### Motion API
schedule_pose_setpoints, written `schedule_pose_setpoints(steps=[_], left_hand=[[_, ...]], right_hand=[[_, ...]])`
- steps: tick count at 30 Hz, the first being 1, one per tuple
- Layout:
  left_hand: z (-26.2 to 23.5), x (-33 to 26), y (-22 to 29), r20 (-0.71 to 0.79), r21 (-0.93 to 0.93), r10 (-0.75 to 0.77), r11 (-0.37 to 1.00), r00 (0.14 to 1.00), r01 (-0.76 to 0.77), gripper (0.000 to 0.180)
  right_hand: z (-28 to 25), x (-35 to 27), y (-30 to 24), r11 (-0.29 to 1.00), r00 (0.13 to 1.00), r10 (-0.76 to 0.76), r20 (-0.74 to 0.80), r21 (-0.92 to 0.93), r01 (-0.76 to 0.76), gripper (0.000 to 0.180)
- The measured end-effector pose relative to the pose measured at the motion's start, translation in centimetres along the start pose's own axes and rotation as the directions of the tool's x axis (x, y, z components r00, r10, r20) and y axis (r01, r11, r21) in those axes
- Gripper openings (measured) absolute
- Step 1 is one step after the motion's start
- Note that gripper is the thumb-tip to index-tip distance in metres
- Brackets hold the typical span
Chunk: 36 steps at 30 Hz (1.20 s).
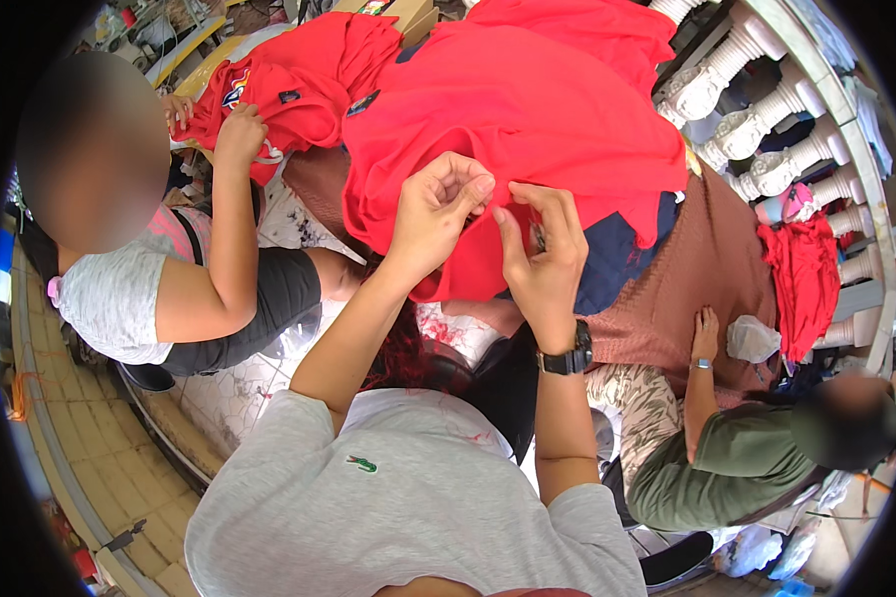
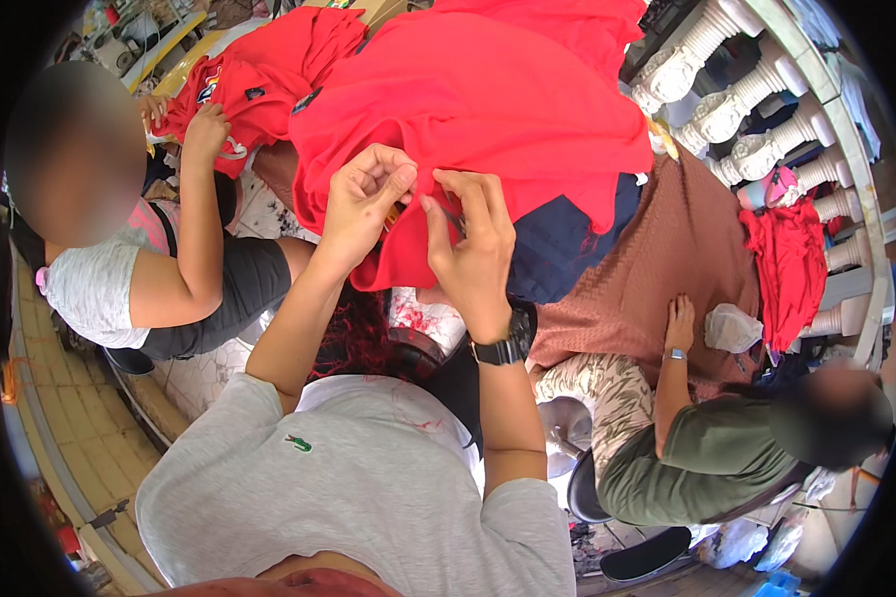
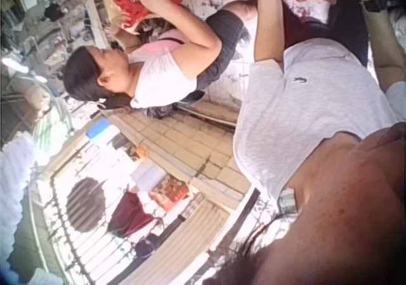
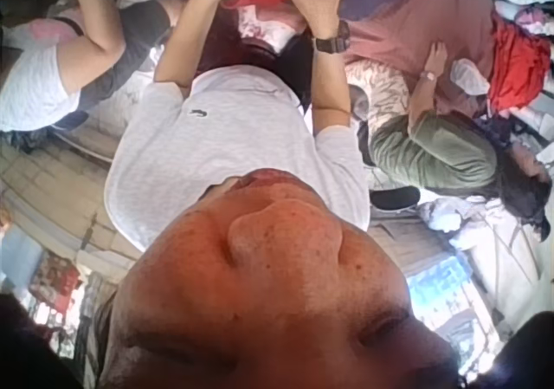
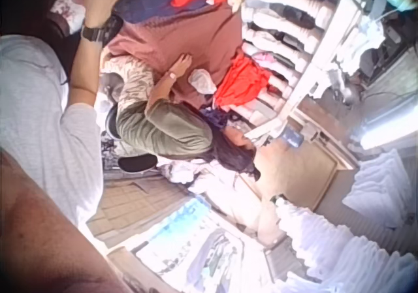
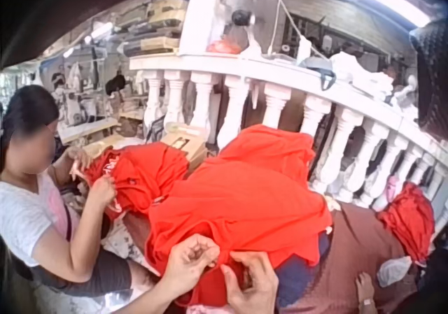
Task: The person uses small scissors to trim loose threads and tags from red garments. They handle the fabric with both hands, turning and adjusting the items to access different areas while seated on the floor.
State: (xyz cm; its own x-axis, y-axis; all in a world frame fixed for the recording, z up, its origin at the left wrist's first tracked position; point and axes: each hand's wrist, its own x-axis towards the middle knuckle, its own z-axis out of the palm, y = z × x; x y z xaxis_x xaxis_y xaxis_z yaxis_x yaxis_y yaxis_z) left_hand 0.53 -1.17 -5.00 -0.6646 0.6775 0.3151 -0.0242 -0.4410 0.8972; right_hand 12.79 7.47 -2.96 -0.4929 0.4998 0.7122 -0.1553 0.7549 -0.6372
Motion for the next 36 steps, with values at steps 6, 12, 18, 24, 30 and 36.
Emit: schedule_pose_setpoints(steps=[6, 12, 18, 24, 30, 36], left_hand=[[-1.0, -0.8, 0.8, -0.09, 0.332, 0.074, 0.942, 0.993, -0.04, 0.008], [-0.1, -0.6, 1.3, -0.001, 0.694, 0.273, 0.693, 0.962, -0.196, 0.006], [0.2, -0.8, 1.4, -0.063, 0.546, 0.176, 0.83, 0.982, -0.113, 0.008], [0.2, -1.1, 1.4, 0.005, 0.61, 0.282, 0.76, 0.959, -0.227, 0.006], [0.1, -1.1, 1.3, 0.051, 0.65, 0.367, 0.694, 0.929, -0.309, 0.006], [-1.4, -1.8, 2.3, 0.181, 0.554, 0.136, 0.804, 0.974, -0.215, 0.003]], right_hand=[[-0.5, -0.6, -0.5, 0.992, 0.988, 0.127, 0.092, -0.009, -0.127, 0.011], [-0.9, -0.8, -2.1, 0.869, 0.862, 0.426, 0.274, 0.141, -0.474, 0.021], [0.4, -0.6, -1.5, 0.64, 0.686, 0.544, 0.484, 0.29, -0.712, 0.047], [1.3, 0.0, -1.2, 0.559, 0.646, 0.595, 0.478, 0.331, -0.76, 0.048], [2.0, 0.1, 0.0, 0.594, 0.669, 0.58, 0.464, 0.321, -0.737, 0.047], [1.1, -0.2, 0.4, 0.541, 0.641, 0.568, 0.517, 0.353, -0.763, 0.049]])
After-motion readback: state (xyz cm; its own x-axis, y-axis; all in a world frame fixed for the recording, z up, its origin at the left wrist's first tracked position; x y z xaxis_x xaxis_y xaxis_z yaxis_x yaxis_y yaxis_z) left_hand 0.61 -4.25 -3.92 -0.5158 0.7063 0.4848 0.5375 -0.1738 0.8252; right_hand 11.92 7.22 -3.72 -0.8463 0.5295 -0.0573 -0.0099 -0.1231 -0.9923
